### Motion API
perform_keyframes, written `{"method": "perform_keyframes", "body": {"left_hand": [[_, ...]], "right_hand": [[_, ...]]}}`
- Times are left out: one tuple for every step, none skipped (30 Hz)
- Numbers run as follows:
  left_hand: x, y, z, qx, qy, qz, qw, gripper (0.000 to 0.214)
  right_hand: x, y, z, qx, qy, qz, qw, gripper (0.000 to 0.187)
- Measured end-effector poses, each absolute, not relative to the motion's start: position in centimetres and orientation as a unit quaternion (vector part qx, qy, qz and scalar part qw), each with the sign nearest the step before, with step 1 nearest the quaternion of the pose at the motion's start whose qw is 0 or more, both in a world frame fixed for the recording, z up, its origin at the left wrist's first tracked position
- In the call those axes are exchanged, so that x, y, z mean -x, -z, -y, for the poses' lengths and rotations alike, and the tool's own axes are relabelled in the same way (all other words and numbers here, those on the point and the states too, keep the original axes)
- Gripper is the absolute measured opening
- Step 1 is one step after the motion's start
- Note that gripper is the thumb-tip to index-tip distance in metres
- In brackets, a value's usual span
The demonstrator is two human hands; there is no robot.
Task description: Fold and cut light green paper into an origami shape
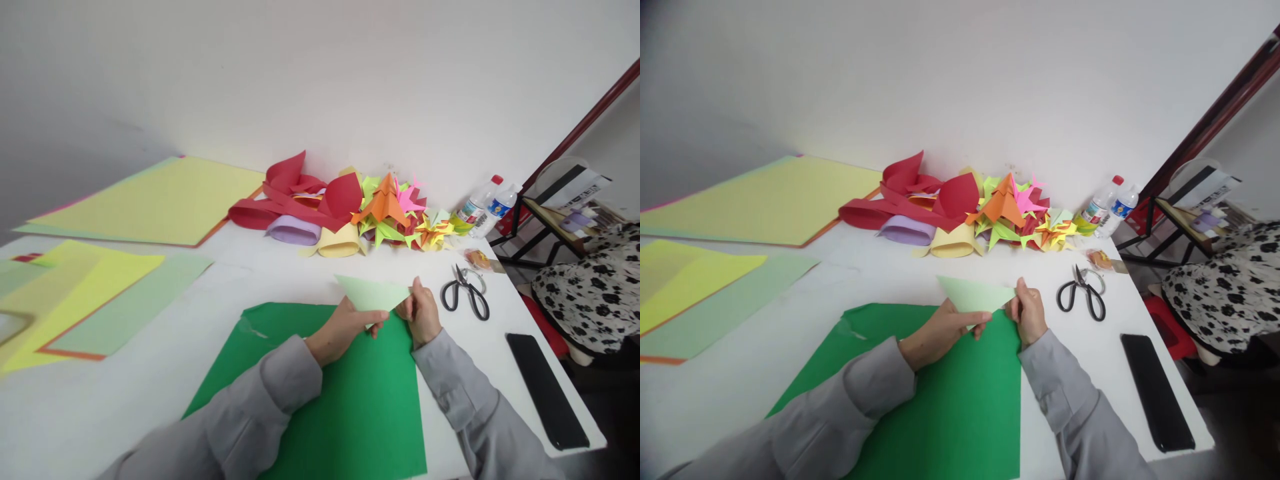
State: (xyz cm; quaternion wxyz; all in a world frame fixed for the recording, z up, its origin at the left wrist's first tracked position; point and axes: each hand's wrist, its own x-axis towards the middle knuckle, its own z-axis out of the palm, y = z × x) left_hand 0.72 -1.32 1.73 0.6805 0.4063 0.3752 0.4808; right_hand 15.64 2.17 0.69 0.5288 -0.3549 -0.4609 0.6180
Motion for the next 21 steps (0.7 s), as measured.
{"method": "perform_keyframes", "body": {"left_hand": [[-0.71,-1.73,1.32,-0.406,-0.481,-0.375,0.680,0.022],[-0.71,-1.73,1.33,-0.407,-0.481,-0.376,0.680,0.022],[-0.71,-1.73,1.34,-0.408,-0.481,-0.376,0.679,0.023],[-0.72,-1.72,1.35,-0.409,-0.480,-0.376,0.679,0.023],[-0.73,-1.73,1.36,-0.411,-0.479,-0.376,0.679,0.023],[-0.73,-1.73,1.37,-0.411,-0.478,-0.377,0.679,0.023],[-0.74,-1.73,1.38,-0.411,-0.477,-0.377,0.679,0.023],[-0.75,-1.73,1.39,-0.410,-0.477,-0.379,0.679,0.023],[-0.76,-1.72,1.40,-0.408,-0.477,-0.379,0.680,0.023],[-0.77,-1.70,1.39,-0.405,-0.478,-0.379,0.680,0.023],[-0.77,-1.68,1.37,-0.403,-0.480,-0.380,0.680,0.024],[-0.78,-1.64,1.34,-0.402,-0.481,-0.380,0.680,0.024],[-0.78,-1.60,1.31,-0.402,-0.482,-0.379,0.679,0.024],[-0.78,-1.56,1.27,-0.404,-0.483,-0.378,0.678,0.024],[-0.78,-1.52,1.24,-0.406,-0.483,-0.377,0.678,0.023],[-0.78,-1.48,1.21,-0.409,-0.483,-0.375,0.678,0.023],[-0.78,-1.45,1.20,-0.412,-0.482,-0.373,0.678,0.023],[-0.77,-1.43,1.20,-0.413,-0.481,-0.372,0.678,0.023],[-0.76,-1.41,1.21,-0.414,-0.481,-0.371,0.678,0.023],[-0.75,-1.40,1.22,-0.415,-0.481,-0.371,0.677,0.022],[-0.74,-1.38,1.23,-0.416,-0.480,-0.371,0.677,0.022]], "right_hand": [[-15.66,-0.65,-2.13,0.368,-0.614,0.469,0.518,0.066],[-15.67,-0.63,-2.09,0.382,-0.610,0.473,0.508,0.064],[-15.67,-0.61,-2.05,0.393,-0.609,0.474,0.501,0.063],[-15.66,-0.61,-2.01,0.399,-0.609,0.473,0.497,0.062],[-15.66,-0.63,-1.97,0.400,-0.610,0.470,0.497,0.062],[-15.65,-0.65,-1.94,0.399,-0.611,0.467,0.500,0.062],[-15.66,-0.68,-1.92,0.397,-0.611,0.466,0.501,0.062],[-15.69,-0.72,-1.90,0.398,-0.609,0.469,0.500,0.062],[-15.72,-0.76,-1.89,0.401,-0.605,0.475,0.497,0.062],[-15.76,-0.81,-1.87,0.406,-0.598,0.485,0.492,0.062],[-15.80,-0.84,-1.85,0.412,-0.591,0.496,0.485,0.062],[-15.82,-0.87,-1.83,0.418,-0.583,0.507,0.478,0.061],[-15.83,-0.88,-1.80,0.422,-0.578,0.515,0.472,0.061],[-15.82,-0.88,-1.78,0.424,-0.576,0.519,0.468,0.060],[-15.78,-0.87,-1.76,0.423,-0.579,0.518,0.466,0.060],[-15.73,-0.85,-1.76,0.421,-0.586,0.512,0.467,0.060],[-15.67,-0.83,-1.76,0.418,-0.592,0.504,0.470,0.060],[-15.61,-0.80,-1.77,0.414,-0.598,0.497,0.473,0.061],[-15.56,-0.77,-1.80,0.411,-0.603,0.491,0.476,0.062],[-15.53,-0.74,-1.82,0.407,-0.606,0.486,0.480,0.064],[-15.52,-0.72,-1.85,0.404,-0.607,0.484,0.484,0.066]]}}
